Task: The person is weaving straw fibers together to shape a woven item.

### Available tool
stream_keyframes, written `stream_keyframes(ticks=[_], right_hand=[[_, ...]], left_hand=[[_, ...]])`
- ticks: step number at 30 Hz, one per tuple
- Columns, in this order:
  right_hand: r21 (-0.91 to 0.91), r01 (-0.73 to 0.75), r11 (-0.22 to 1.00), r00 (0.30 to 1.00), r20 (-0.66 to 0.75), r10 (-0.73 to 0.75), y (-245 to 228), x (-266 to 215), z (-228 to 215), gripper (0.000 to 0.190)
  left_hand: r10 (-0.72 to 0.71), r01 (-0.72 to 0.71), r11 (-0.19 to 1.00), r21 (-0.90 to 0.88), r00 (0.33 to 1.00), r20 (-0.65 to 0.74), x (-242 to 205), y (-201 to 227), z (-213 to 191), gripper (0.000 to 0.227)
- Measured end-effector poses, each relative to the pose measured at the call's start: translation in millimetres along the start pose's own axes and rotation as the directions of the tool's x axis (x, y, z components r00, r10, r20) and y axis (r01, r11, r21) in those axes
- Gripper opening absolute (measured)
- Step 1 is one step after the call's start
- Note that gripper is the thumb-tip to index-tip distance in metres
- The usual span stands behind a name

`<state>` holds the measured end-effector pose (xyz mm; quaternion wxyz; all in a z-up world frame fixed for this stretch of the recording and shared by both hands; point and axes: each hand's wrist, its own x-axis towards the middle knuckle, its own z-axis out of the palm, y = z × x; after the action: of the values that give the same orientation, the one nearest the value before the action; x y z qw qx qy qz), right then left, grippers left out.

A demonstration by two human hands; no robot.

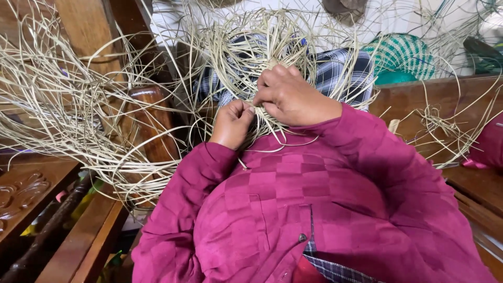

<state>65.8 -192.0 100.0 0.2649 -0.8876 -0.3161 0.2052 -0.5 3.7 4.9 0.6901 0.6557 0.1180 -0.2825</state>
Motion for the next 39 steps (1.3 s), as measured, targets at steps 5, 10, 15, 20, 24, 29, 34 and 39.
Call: stream_keyframes(ticks=[5, 10, 15, 20, 24, 29, 34, 39], right_hand=[[-0.001, -0.052, 0.999, 0.994, 0.096, 0.052, -7, 8, -9, 0.014], [-0.056, -0.058, 0.997, 0.998, 0.027, 0.06, -1, 18, 15, 0.013], [0.057, -0.128, 0.99, 0.987, -0.087, 0.132, 4, 18, 30, 0.016], [0.26, -0.114, 0.959, 0.928, -0.317, 0.197, 20, 4, 47, 0.018], [0.518, -0.1, 0.85, 0.932, -0.249, 0.261, 10, -13, 22, 0.012], [0.279, 0.029, 0.96, 0.952, -0.301, 0.058, 23, -45, 38, 0.006], [0.206, 0.042, 0.978, 0.959, -0.283, 0.018, 22, -57, 50, 0.01], [0.263, 0.048, 0.964, 0.937, -0.346, 0.047, 16, -45, 28, 0.012]], left_hand=[[0.021, -0.021, 0.999, 0.031, 1.0, 0.012, 0, 3, 1, 0.016], [0.028, -0.027, 0.998, 0.061, 1.0, -0.007, 6, -13, 6, 0.016], [0.042, -0.042, 0.999, 0.031, 0.999, -0.006, 12, -19, 5, 0.017], [0.029, -0.029, 1.0, 0.002, 1.0, -0.002, 9, -9, 6, 0.015], [0.032, -0.032, 0.999, -0.004, 0.999, -0.011, 11, -9, 7, 0.016], [0.028, -0.028, 1.0, 0.01, 0.999, -0.017, 16, -19, 4, 0.015], [-0.001, 0.001, 1.0, -0.003, 1.0, -0.02, 8, -3, 6, 0.016], [0.034, -0.034, 0.999, 0.006, 0.999, -0.007, 4, 4, 8, 0.014]])
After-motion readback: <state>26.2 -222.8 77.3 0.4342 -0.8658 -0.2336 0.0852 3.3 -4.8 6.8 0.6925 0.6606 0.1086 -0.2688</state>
